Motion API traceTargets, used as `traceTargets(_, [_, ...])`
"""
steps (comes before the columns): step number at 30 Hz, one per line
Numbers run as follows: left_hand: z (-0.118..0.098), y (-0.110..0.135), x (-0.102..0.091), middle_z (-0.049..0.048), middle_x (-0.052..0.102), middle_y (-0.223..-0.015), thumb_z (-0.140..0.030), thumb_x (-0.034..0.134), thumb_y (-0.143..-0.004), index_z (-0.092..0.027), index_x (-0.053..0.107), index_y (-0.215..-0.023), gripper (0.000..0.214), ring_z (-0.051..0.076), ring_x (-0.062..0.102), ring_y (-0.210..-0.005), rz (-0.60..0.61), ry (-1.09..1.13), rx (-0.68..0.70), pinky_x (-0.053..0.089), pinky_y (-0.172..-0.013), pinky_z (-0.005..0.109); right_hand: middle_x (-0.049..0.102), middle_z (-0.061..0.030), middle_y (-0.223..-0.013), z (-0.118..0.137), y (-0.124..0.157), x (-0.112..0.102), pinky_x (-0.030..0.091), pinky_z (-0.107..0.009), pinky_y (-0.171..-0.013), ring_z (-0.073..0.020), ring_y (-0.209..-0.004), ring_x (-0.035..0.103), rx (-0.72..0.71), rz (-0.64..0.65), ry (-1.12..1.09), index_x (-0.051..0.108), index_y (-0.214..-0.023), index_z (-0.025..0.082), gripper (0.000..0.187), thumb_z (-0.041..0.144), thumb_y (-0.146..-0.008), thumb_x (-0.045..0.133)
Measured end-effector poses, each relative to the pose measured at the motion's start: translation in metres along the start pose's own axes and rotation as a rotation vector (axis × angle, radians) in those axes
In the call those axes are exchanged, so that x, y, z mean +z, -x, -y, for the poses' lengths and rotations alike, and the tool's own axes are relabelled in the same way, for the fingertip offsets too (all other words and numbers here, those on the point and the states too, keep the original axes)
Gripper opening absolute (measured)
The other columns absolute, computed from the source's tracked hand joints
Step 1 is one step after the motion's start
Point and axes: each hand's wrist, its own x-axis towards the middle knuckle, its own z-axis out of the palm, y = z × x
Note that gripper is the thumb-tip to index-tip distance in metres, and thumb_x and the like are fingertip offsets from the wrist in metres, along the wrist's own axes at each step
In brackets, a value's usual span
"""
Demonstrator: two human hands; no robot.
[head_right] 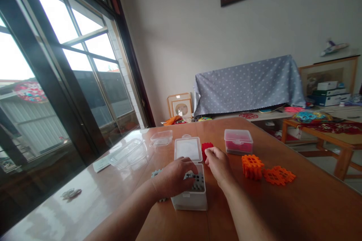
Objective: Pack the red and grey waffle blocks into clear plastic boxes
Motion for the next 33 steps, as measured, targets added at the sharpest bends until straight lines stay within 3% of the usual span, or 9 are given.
traceTargets(9, [0.001, 0.004, 0.006, 0.0048, 0.075, -0.091, -0.009, 0.057, -0.079, -0.024, 0.074, -0.102, 0.033, 0.025, 0.065, -0.095, 0.002, 0.001, -0.009, 0.052, -0.086, 0.034, 0.061, -0.0002, -0.055, 0.002, 0.000, 0.000, 0.041, -0.028, -0.055, -0.0170, -0.055, 0.055, -0.008, -0.019, 0.039, 0.064, -0.073, 0.022, 0.036, 0.058, -0.076, 0.065])
traceTargets(19, [0.015, 0.036, -0.029, 0.0051, 0.074, -0.099, -0.011, 0.051, -0.087, -0.020, 0.071, -0.103, 0.027, 0.021, 0.065, -0.094, -0.221, 0.130, -0.149, 0.051, -0.084, 0.031, 0.058, 0.0028, -0.057, -0.007, -0.002, 0.000, 0.039, -0.026, -0.056, -0.0148, -0.056, 0.052, 0.000, 0.026, 0.043, 0.063, -0.073, 0.022, 0.034, 0.055, -0.081, 0.065])
traceTargets(22, [0.015, 0.042, -0.027, 0.0048, 0.074, -0.101, -0.009, 0.052, -0.086, -0.021, 0.072, -0.104, 0.030, 0.022, 0.065, -0.098, -0.169, 0.118, -0.113, 0.051, -0.087, 0.032, 0.057, 0.0028, -0.056, -0.008, -0.001, 0.001, 0.038, -0.026, -0.056, -0.0148, -0.056, 0.051, -0.011, 0.040, 0.045, 0.063, -0.074, 0.022, 0.033, 0.054, -0.081, 0.064])
traceTargets(27, [-0.001, 0.035, -0.011, 0.0038, 0.075, -0.097, -0.008, 0.054, -0.086, -0.023, 0.074, -0.101, 0.029, 0.022, 0.066, -0.096, -0.031, 0.113, 0.070, 0.048, -0.096, 0.034, 0.058, 0.0025, -0.056, -0.004, 0.000, 0.002, 0.040, -0.027, -0.058, -0.0154, -0.057, 0.052, -0.027, 0.018, 0.060, 0.061, -0.070, 0.022, 0.034, 0.054, -0.080, 0.064])
traceTargets(30, [-0.007, 0.027, -0.003, 0.0035, 0.074, -0.099, -0.016, 0.055, -0.093, -0.025, 0.075, -0.099, 0.022, 0.022, 0.065, -0.097, -0.015, 0.074, 0.130, 0.043, -0.101, 0.037, 0.058, 0.0031, -0.056, -0.003, 0.001, 0.002, 0.039, -0.027, -0.056, -0.0153, -0.055, 0.051, -0.021, 0.010, 0.071, 0.060, -0.069, 0.023, 0.033, 0.054, -0.080, 0.063])
traceTargets(33, [-0.007, 0.022, 0.001, 0.0041, 0.073, -0.102, -0.026, 0.057, -0.095, -0.028, 0.076, -0.099, 0.020, 0.025, 0.063, -0.103, -0.022, 0.018, 0.101, 0.040, -0.102, 0.040, 0.058, 0.0029, -0.056, -0.004, 0.000, 0.002, 0.039, -0.027, -0.055, -0.0154, -0.055, 0.051, -0.019, 0.011, 0.067, 0.062, -0.071, 0.023, 0.033, 0.054, -0.080, 0.063])
